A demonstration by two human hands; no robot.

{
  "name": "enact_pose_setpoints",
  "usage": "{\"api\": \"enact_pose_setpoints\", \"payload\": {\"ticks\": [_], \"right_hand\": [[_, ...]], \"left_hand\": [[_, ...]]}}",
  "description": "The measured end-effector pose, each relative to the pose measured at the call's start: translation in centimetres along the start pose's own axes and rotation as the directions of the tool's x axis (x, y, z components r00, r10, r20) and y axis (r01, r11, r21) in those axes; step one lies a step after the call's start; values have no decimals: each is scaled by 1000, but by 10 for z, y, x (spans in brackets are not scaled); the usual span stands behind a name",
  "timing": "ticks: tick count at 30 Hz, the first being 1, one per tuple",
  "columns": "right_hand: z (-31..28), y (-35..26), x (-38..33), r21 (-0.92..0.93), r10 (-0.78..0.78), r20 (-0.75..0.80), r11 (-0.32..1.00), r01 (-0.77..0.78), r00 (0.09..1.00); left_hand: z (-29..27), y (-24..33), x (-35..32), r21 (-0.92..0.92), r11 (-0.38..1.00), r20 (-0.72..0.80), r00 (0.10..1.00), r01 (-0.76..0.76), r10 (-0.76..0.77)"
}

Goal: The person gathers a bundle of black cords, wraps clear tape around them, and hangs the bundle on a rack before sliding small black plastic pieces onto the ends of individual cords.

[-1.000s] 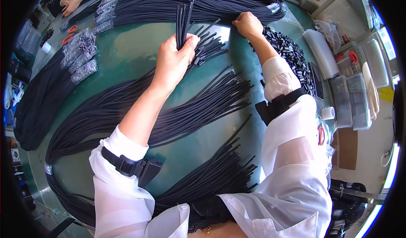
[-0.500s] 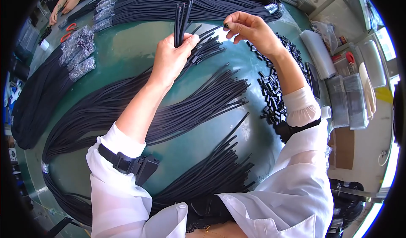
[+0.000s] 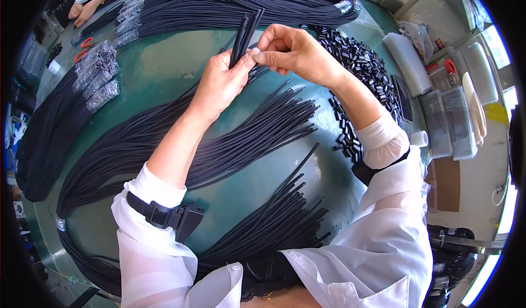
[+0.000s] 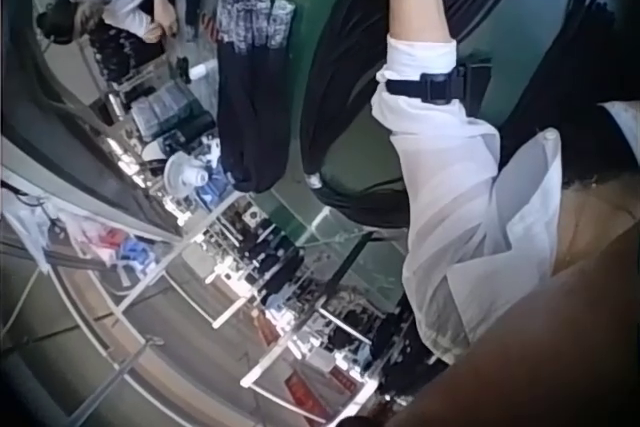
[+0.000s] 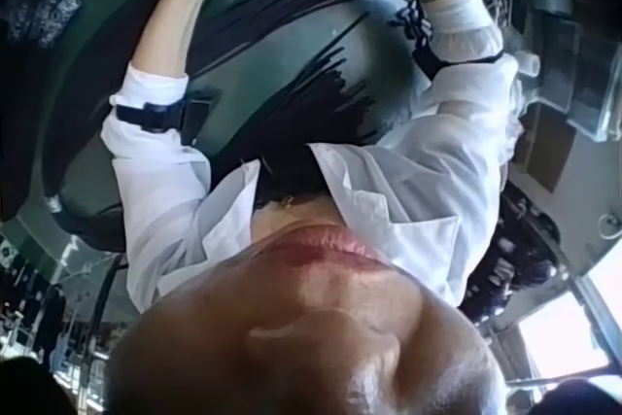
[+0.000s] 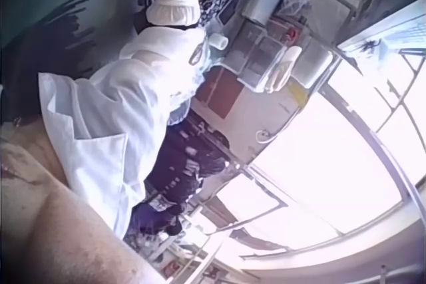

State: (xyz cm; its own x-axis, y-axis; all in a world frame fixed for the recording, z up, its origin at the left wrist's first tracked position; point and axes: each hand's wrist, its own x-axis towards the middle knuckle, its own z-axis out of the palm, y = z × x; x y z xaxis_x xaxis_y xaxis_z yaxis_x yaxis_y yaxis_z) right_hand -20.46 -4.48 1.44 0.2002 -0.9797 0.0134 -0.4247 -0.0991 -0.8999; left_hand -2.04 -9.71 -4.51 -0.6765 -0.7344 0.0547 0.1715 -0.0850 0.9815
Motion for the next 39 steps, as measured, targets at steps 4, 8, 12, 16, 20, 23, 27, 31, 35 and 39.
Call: {"api": "enact_pose_setpoints", "payload": {"ticks": [4,8,12,16,20,23,27,31,35,39], "right_hand": [[-15,12,-2,98,49,-10,994,-48,999],[-53,34,7,-296,-11,-296,952,-81,955],[-92,70,11,-687,-97,-433,679,-258,896],[-81,70,23,-734,245,-492,399,-550,835],[-83,86,29,-746,226,-466,419,-517,855],[-88,97,33,-804,124,-361,460,-376,924],[-84,97,35,-857,84,-302,412,-309,950],[-65,69,35,-227,244,-248,926,-302,937],[-44,23,15,403,207,-311,912,-69,927],[-39,13,9,475,175,-223,878,-49,959]], "left_hand": [[6,3,3,191,978,16,996,-85,83],[-5,-5,12,468,818,-288,817,-334,499],[5,4,8,57,984,-363,914,-171,180],[6,0,6,67,983,-355,917,-171,183],[5,3,6,135,987,-270,955,-85,119],[9,6,4,126,991,-249,966,-44,74],[11,6,2,83,996,-228,973,-17,36],[6,5,1,51,998,-251,967,-20,33],[7,5,3,66,998,-238,971,-19,34],[8,0,4,122,990,-213,973,-63,88]]}}
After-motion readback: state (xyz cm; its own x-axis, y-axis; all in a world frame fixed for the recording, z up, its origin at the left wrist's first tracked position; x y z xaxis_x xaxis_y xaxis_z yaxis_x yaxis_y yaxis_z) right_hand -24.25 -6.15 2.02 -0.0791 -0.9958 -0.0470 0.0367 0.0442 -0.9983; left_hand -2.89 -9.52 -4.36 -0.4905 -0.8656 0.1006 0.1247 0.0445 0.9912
